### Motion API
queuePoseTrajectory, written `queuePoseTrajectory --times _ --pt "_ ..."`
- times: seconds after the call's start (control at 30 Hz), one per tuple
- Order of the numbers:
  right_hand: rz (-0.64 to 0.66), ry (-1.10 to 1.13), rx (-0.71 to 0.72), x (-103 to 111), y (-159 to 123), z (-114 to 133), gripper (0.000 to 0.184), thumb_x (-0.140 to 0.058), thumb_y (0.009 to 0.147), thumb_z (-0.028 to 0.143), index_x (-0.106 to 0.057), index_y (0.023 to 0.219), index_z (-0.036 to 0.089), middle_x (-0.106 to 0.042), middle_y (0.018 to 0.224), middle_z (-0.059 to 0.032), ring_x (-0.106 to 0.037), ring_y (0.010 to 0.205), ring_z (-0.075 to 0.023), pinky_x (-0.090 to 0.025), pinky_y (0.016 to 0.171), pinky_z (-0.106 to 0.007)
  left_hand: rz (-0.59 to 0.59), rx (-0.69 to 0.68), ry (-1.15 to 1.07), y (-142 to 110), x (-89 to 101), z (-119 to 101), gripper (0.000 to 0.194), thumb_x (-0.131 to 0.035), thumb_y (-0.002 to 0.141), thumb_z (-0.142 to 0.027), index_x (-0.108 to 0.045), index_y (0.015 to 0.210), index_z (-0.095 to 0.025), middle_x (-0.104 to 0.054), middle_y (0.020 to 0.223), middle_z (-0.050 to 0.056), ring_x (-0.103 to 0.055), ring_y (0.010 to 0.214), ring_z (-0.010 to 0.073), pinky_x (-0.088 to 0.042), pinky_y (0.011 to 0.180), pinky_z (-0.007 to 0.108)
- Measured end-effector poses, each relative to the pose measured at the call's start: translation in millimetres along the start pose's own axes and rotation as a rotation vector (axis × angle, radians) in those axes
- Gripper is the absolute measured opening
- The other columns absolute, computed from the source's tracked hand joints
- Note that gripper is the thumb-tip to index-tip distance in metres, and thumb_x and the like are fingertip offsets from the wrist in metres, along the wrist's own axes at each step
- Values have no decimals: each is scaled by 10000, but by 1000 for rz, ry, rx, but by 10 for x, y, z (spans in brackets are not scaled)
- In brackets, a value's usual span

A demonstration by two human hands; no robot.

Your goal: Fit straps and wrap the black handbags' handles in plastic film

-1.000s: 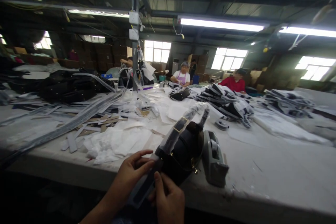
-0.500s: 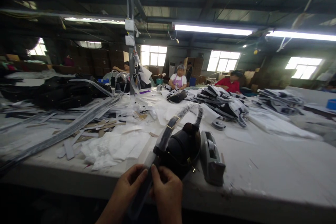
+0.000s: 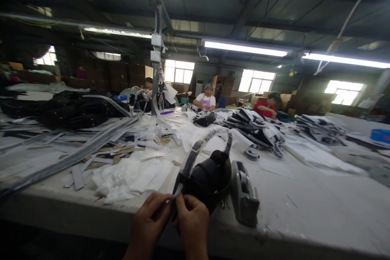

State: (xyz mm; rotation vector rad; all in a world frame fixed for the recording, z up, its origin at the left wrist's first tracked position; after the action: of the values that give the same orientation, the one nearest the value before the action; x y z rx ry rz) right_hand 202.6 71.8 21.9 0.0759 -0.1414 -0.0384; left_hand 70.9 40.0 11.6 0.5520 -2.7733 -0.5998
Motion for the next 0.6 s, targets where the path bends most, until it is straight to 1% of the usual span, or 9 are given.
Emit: queuePoseTrajectory --times 0.1,0.17,0.23,0.3,0.4,0.5,0.6 --pt "40 82 -42 -27 19 -62 521 -688 744 622 -608 528 154 -484 359 23 -426 346 -93 -299 381 -194 33 -117 87 -44 -8 12 172 -649 859 -252 -784 962 -285 -700 806 47 -692 755 200 -522 706 222" --pt "62 135 -59 -33 14 -89 554 -657 745 665 -614 551 148 -521 385 4 -450 339 -102 -311 370 -195 49 -247 192 -70 -17 2 213 -587 912 -262 -765 1028 -274 -698 794 44 -696 714 173 -522 662 191" --pt "87 165 -41 -31 -8 -83 587 -602 767 701 -630 583 145 -554 417 -12 -486 342 -120 -337 366 -203 36 -410 325 -94 -25 -36 282 -475 978 -277 -736 1077 -241 -686 764 39 -682 647 143 -515 595 170" --pt "114 137 16 -25 -38 -41 577 -582 792 691 -649 612 147 -569 441 -14 -519 370 -134 -365 383 -209 15 -533 449 -112 -37 -78 337 -391 1014 -272 -714 1084 -205 -667 730 31 -666 604 128 -509 550 162" --pt "105 15 88 -7 -61 27 520 -621 805 630 -636 579 162 -577 457 -8 -538 422 -140 -378 417 -210 10 -615 542 -139 -52 -113 317 -385 1020 -238 -676 1130 -174 -661 733 32 -673 626 129 -521 554 158" --pt "88 -31 75 7 -46 31 521 -604 821 609 -589 529 178 -566 444 -2 -526 415 -140 -371 411 -217 28 -667 509 -235 -42 -100 299 -420 1006 -176 -618 1229 -149 -691 808 57 -699 701 133 -553 636 156" --pt "87 -9 53 26 -26 -6 513 -593 836 578 -526 499 195 -508 394 23 -483 374 -124 -341 389 -213 125 -695 416 -434 -3 -30 338 -431 989 -121 -581 1290 -148 -727 917 96 -727 827 151 -567 770 170"
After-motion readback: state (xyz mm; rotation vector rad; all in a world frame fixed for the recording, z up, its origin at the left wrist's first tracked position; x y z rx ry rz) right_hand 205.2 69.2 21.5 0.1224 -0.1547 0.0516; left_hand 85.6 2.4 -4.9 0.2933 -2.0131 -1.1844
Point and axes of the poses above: each hand's wrist, its own y-axis towards the middle knuckle, its own x-axis out of the back of the hand, z = x × y, the point moved 4 cm from there along y, towards the middle knuckle
